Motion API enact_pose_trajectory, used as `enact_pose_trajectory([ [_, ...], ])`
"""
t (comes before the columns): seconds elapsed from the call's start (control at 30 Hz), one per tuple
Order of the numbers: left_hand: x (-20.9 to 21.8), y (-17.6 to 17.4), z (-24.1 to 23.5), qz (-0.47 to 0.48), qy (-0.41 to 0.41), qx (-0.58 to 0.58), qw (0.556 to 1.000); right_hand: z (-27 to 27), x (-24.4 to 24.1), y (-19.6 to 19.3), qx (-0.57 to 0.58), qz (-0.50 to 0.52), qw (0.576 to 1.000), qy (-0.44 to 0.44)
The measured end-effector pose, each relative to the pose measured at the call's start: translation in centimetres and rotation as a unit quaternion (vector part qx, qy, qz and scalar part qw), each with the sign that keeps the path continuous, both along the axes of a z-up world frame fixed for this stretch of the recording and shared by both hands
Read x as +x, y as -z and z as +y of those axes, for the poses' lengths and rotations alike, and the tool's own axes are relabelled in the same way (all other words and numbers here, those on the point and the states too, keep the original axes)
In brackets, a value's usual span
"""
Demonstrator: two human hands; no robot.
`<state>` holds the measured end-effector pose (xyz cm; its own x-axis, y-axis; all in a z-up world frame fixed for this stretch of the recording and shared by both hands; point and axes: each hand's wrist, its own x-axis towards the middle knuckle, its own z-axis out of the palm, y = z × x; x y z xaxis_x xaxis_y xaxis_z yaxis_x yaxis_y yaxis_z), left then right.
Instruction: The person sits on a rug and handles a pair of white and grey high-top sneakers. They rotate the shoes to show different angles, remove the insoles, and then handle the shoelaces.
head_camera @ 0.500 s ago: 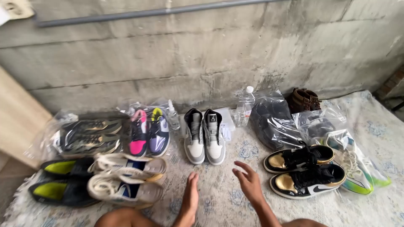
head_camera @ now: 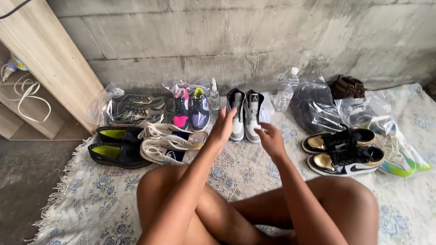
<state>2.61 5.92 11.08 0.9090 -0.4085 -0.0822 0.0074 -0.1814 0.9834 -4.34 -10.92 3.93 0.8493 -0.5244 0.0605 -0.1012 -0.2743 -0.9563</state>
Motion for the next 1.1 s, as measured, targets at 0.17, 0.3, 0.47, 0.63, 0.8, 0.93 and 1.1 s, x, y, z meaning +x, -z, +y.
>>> enact_pose_trajectory([
  [0.17, 2.3, -2.5, -1.9, -0.004, 0.001, 0.048, 0.999, -0.5, 1.0, -2.7, -0.003, -0.035, 0.999, 0.003],
  [0.3, 5.6, 0.6, -4.3, -0.008, 0.009, 0.071, 0.997, -1.4, 2.5, -3.1, 0.002, -0.043, 0.999, -0.006],
  [0.47, 8.6, 3.8, -5.2, 0.000, 0.020, 0.080, 0.997, -4.6, 6.4, 0.9, 0.014, -0.003, 1.000, -0.016],
  [0.63, 11.1, 6.9, -5.8, 0.036, 0.005, 0.072, 0.997, -7.2, 10.2, 5.1, 0.025, 0.037, 0.999, -0.027],
  [0.8, 12.4, 13.4, -6.9, 0.090, -0.019, 0.178, 0.980, -9.0, 10.7, 12.0, 0.048, 0.060, 0.994, 0.074],
  [0.93, 15.5, 15.9, -9.5, 0.014, -0.005, 0.185, 0.983, -9.6, 14.7, 11.7, 0.075, 0.062, 0.989, 0.110],
  [1.1, 16.8, 18.5, -11.3, -0.242, -0.075, 0.180, 0.950, -7.9, 17.2, 14.2, -0.202, -0.050, 0.978, -0.021],
])
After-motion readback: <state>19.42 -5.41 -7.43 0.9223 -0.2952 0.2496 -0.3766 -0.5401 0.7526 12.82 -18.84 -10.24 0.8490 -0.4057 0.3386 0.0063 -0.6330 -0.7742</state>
